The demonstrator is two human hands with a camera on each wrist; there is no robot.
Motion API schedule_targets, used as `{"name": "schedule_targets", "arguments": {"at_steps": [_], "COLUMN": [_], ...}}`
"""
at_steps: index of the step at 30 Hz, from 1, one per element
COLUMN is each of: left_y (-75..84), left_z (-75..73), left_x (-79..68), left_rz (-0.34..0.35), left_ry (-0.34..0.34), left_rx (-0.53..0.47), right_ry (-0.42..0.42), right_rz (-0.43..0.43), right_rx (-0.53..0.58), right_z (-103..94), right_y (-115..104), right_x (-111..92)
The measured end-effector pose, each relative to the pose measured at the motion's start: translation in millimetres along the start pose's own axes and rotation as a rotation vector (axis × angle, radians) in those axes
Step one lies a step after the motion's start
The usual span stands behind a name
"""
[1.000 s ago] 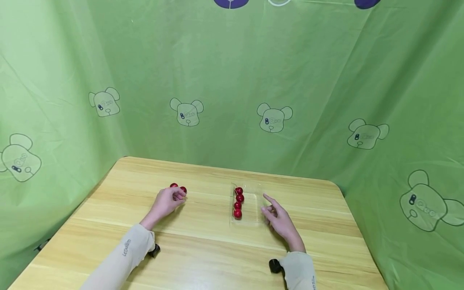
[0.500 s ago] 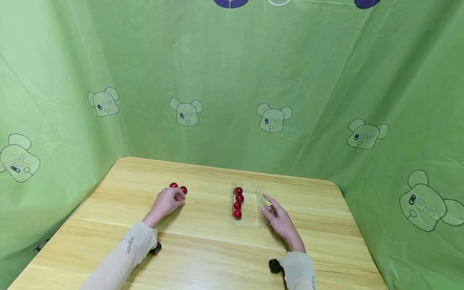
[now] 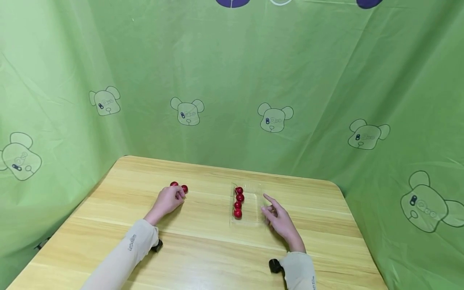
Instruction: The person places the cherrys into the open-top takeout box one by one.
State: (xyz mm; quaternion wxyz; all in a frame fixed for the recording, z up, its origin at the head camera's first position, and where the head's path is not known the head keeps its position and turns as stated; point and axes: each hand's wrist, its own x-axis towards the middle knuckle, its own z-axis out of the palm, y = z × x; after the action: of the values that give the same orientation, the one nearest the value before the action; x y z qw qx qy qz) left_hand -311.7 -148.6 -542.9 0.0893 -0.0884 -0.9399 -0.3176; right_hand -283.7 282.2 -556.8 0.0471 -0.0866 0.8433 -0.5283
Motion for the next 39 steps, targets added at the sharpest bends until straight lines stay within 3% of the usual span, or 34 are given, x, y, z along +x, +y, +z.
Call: {"name": "schedule_targets", "arguments": {"at_steps": [21,29,36,39], "left_y": [6.9,10.3,10.9,10.8], "left_z": [-6.6,-8.4,-8.7,-8.1], "left_x": [-3.2,-0.1,-0.1,0.0], "left_rz": [-0.051,-0.048,-0.047,-0.033], "left_ry": [0.048,0.097,0.134,0.157], "left_rx": [0.027,0.033,-0.016,-0.038], "right_ry": [-0.002,-0.030,-0.001,-0.002], "right_rz": [0.007,-0.002,-0.003,-0.008], "right_rx": [-0.001,0.021,0.000,-0.001], "right_z": [-0.6,-3.2,-0.7,-0.1], "right_y": [0,-30,0,0], "right_x": [0,-11,0,0]}}
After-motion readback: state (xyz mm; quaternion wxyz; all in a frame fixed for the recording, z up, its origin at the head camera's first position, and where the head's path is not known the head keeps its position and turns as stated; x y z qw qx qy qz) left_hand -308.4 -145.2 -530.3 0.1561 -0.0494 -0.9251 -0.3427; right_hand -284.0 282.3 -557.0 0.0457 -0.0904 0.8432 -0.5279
